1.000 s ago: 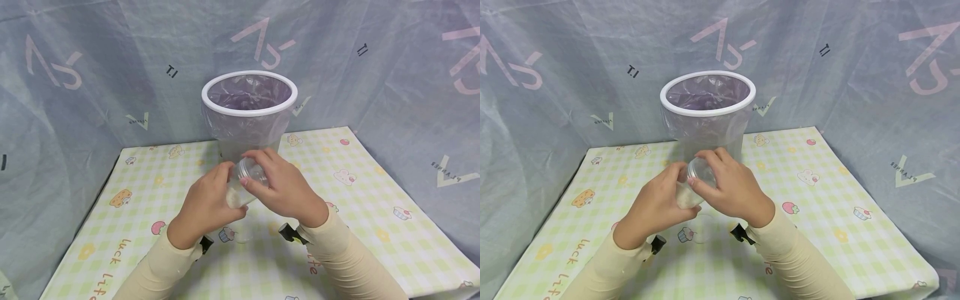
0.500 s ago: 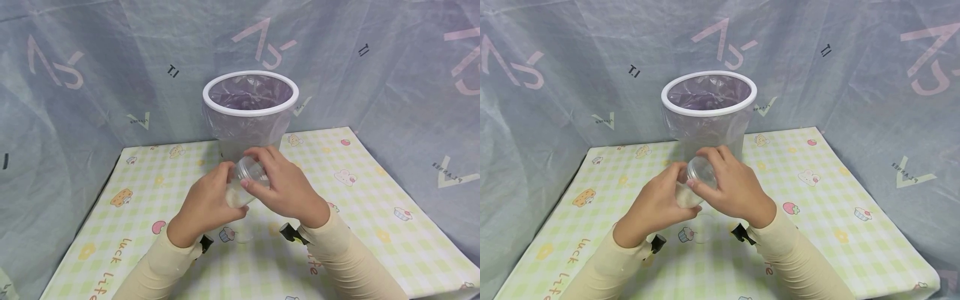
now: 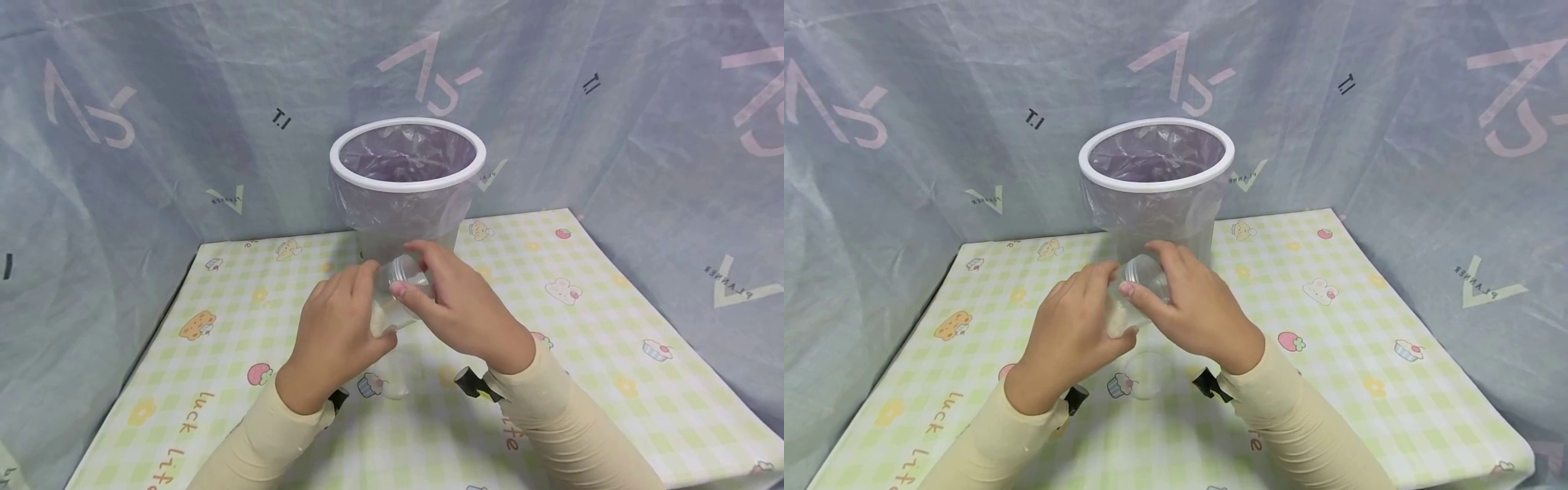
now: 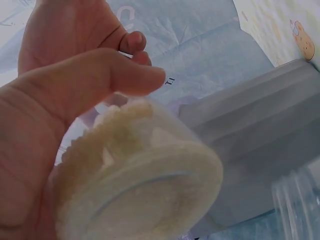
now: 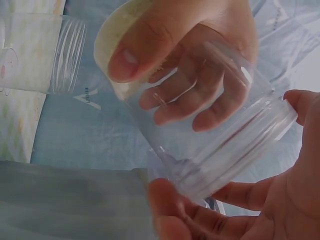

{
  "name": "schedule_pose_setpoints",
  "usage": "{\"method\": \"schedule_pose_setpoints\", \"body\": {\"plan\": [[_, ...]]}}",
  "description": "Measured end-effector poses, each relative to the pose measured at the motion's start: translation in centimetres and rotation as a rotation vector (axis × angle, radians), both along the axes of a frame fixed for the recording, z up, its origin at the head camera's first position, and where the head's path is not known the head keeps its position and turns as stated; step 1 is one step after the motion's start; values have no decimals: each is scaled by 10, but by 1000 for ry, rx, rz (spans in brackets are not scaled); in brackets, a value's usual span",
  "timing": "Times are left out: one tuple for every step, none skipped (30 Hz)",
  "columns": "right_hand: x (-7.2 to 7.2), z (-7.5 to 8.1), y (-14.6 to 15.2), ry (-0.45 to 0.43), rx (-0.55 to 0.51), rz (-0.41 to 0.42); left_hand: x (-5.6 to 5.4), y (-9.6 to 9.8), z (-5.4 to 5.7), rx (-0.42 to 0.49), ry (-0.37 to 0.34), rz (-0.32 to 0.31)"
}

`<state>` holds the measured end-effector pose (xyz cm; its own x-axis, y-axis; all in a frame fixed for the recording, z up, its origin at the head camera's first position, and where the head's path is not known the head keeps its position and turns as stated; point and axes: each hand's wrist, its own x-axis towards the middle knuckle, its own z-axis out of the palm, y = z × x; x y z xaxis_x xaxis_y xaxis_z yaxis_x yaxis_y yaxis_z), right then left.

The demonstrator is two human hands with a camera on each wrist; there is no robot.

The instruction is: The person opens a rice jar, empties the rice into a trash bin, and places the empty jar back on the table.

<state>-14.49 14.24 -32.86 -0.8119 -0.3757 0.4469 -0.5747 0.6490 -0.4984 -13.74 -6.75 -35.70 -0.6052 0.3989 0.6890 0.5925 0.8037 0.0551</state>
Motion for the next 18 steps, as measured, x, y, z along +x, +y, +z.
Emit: {"method": "schedule_pose_setpoints", "body": {"plan": [[0, 0, 0, -4, -5, 4, 0, 0, 0, 1, 5, -3], [0, 0, 0, -6, -9, 9, 0, 0, 0, 3, 7, -5], [-1, 0, 0, -5, -11, 12, 0, 0, 0, 3, 7, -6], [-1, 0, 0, -3, -9, 12, 0, 0, 0, 2, 4, -8], [-1, 0, 0, 0, -8, 13, 0, -1, 0, 2, -1, -10], [0, 0, 0, 2, -9, 16, 0, -1, 0, 2, -8, -14], [0, 0, 0, 4, -9, 19, 0, -1, 0, 3, -18, -17], [0, 0, 0, 9, -7, 19, 0, -1, 0, 4, -28, -20], [0, 0, 0, 13, -3, 17, 0, -2, -1, 5, -41, -23], [1, 0, 1, 19, 2, 15, 0, -2, -1, 6, -54, -26], [1, 0, 1, 25, 8, 14, 0, -2, -1, 9, -66, -29], [1, 0, 1, 33, 14, 13, 0, -2, -1, 12, -78, -32], [1, -1, 1, 43, 24, 10, 0, -2, -1, 15, -88, -35], [1, -1, 1, 51, 34, 6, 0, -2, -1, 19, -98, -38], [1, -1, 1, 58, 42, 5, 0, -2, -1, 23, -107, -41], [1, -1, 1, 65, 47, 4, -1, -2, -2, 28, -113, -45], [1, -1, 1, 70, 52, 5, -1, -3, -2, 31, -118, -47], [1, -1, 1, 74, 56, 5, -1, -3, -2, 34, -124, -50]]}}
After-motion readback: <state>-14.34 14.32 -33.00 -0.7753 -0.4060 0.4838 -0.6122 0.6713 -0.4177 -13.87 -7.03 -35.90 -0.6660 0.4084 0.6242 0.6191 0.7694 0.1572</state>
